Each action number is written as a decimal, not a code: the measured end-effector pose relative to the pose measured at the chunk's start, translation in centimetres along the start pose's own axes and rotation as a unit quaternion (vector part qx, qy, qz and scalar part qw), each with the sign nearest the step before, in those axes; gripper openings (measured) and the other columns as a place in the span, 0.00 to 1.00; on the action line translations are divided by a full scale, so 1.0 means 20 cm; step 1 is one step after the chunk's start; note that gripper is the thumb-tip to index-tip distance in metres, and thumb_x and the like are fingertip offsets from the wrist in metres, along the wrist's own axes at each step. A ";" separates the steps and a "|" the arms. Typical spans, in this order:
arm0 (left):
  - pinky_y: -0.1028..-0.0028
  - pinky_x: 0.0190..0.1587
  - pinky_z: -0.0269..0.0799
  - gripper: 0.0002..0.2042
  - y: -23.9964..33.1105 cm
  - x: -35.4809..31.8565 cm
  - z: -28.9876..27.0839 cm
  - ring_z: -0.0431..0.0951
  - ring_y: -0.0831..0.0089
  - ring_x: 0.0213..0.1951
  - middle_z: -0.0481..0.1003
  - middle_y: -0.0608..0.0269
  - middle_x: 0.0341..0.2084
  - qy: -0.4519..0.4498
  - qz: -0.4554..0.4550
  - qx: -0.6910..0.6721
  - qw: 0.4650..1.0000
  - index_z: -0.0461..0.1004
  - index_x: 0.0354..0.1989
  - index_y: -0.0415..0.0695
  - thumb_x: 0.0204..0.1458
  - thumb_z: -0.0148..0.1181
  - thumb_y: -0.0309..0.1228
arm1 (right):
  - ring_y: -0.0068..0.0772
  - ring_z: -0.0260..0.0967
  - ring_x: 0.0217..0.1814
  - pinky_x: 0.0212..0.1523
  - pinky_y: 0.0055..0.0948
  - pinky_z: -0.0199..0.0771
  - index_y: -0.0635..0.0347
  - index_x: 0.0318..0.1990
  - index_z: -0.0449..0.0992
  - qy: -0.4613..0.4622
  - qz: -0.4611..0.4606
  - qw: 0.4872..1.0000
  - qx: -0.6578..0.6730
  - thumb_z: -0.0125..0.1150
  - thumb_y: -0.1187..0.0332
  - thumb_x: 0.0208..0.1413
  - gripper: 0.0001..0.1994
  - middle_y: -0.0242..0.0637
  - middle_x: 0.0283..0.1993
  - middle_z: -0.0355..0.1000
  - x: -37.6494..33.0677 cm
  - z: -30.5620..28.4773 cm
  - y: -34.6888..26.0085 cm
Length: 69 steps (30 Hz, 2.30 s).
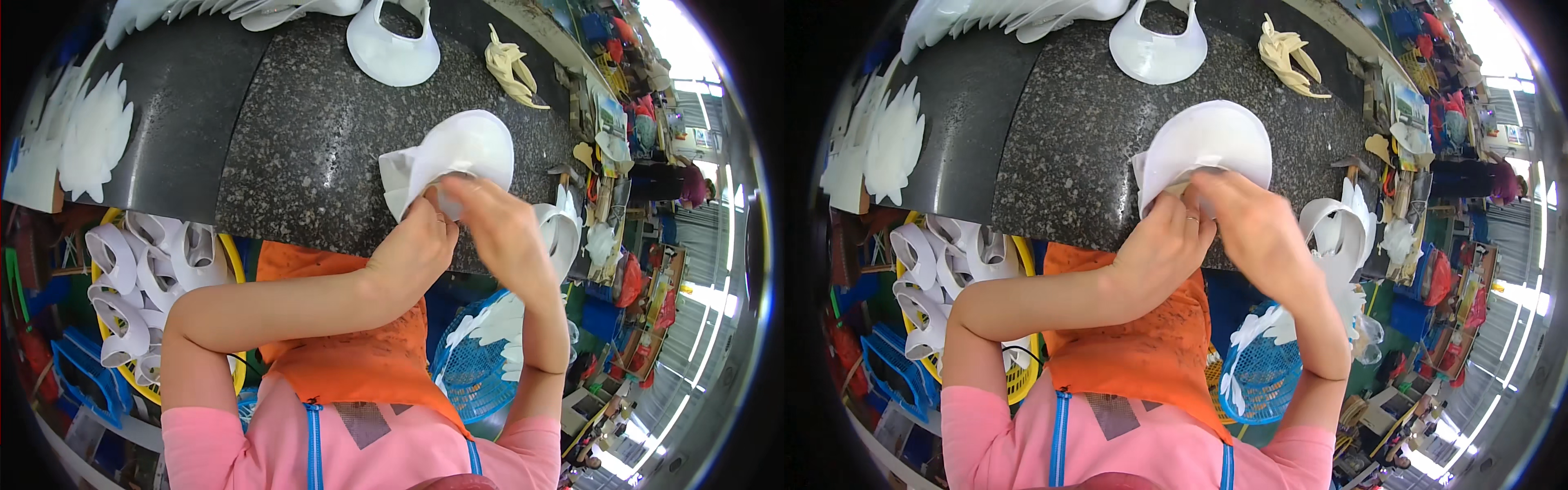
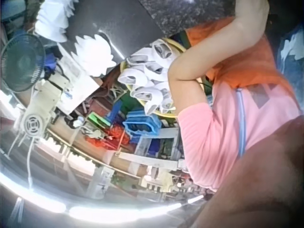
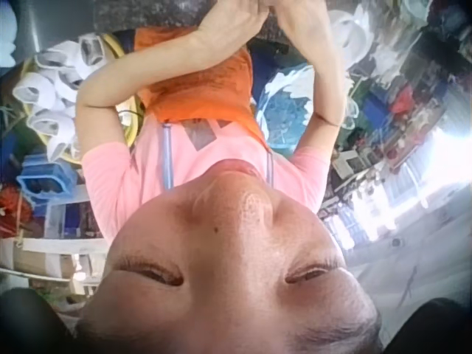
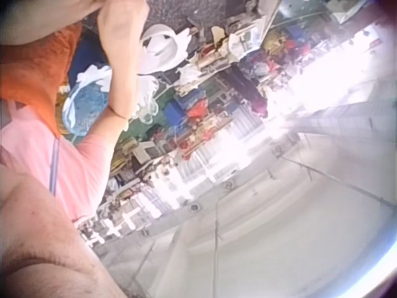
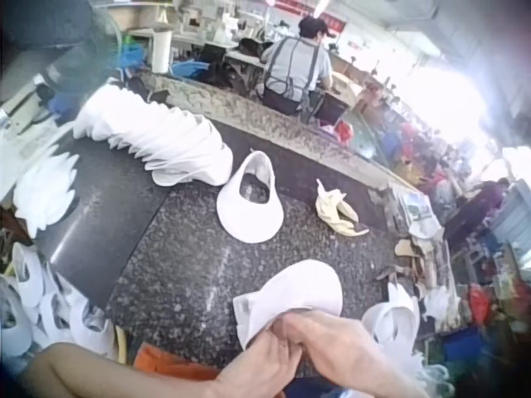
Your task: The person attaches a white leather shoe upper to its lining by folding the edges over and pressing them together by hand. They handle several white shoe uppers and u-shaped lining components, fitting them together one by one at a workstation.
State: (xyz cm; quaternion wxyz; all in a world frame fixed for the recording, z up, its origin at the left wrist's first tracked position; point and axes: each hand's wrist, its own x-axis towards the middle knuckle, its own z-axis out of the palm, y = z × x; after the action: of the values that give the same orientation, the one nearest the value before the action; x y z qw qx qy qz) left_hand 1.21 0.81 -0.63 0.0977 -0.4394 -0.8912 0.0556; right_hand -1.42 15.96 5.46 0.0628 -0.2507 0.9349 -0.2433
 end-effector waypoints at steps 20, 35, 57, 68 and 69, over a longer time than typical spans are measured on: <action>0.67 0.46 0.69 0.16 0.02 -0.04 0.06 0.77 0.59 0.38 0.77 0.43 0.36 0.087 -0.066 -0.023 0.994 0.72 0.42 0.30 0.44 0.55 0.27 | 0.43 0.72 0.41 0.42 0.41 0.73 0.61 0.32 0.77 -0.024 -0.094 0.995 -0.040 0.59 0.72 0.43 0.08 0.39 0.34 0.73 0.13 0.11 0.15; 0.69 0.47 0.73 0.16 -0.01 -0.12 0.16 0.75 0.64 0.37 0.66 0.51 0.37 0.103 -0.042 -0.082 0.990 0.74 0.42 0.31 0.43 0.55 0.26 | 0.38 0.76 0.39 0.38 0.34 0.78 0.60 0.40 0.79 0.067 -0.052 0.996 0.014 0.57 0.74 0.49 0.11 0.37 0.39 0.77 -0.04 0.22 0.14; 0.67 0.65 0.59 0.17 -0.53 -0.22 -0.15 0.68 0.65 0.58 0.75 0.57 0.47 0.098 0.339 0.143 0.925 0.78 0.39 0.36 0.40 0.54 0.30 | 0.45 0.71 0.38 0.37 0.39 0.73 0.60 0.38 0.74 0.191 -0.003 0.982 0.001 0.62 0.73 0.41 0.12 0.39 0.36 0.71 -0.03 0.44 -0.03; 0.67 0.47 0.71 0.13 -0.36 -0.34 -0.05 0.75 0.65 0.35 0.75 0.55 0.28 0.039 0.261 0.097 0.960 0.79 0.37 0.30 0.45 0.57 0.26 | 0.44 0.74 0.36 0.31 0.38 0.74 0.54 0.37 0.77 0.196 -0.020 0.980 -0.012 0.61 0.72 0.44 0.09 0.36 0.35 0.75 0.03 0.50 -0.09; 0.67 0.47 0.71 0.13 -0.36 -0.35 -0.04 0.75 0.65 0.35 0.75 0.55 0.28 0.037 0.259 0.098 0.960 0.79 0.37 0.30 0.45 0.57 0.26 | 0.43 0.74 0.36 0.31 0.36 0.75 0.54 0.39 0.79 0.193 -0.027 0.981 -0.016 0.60 0.73 0.45 0.11 0.35 0.37 0.76 0.02 0.51 -0.07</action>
State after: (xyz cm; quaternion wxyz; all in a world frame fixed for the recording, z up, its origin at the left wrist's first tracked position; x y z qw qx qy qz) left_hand 0.02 -9.09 0.53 0.1559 -0.6454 -0.7326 0.1497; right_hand 1.30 10.34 -2.70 -0.1291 -0.2255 0.9261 -0.2734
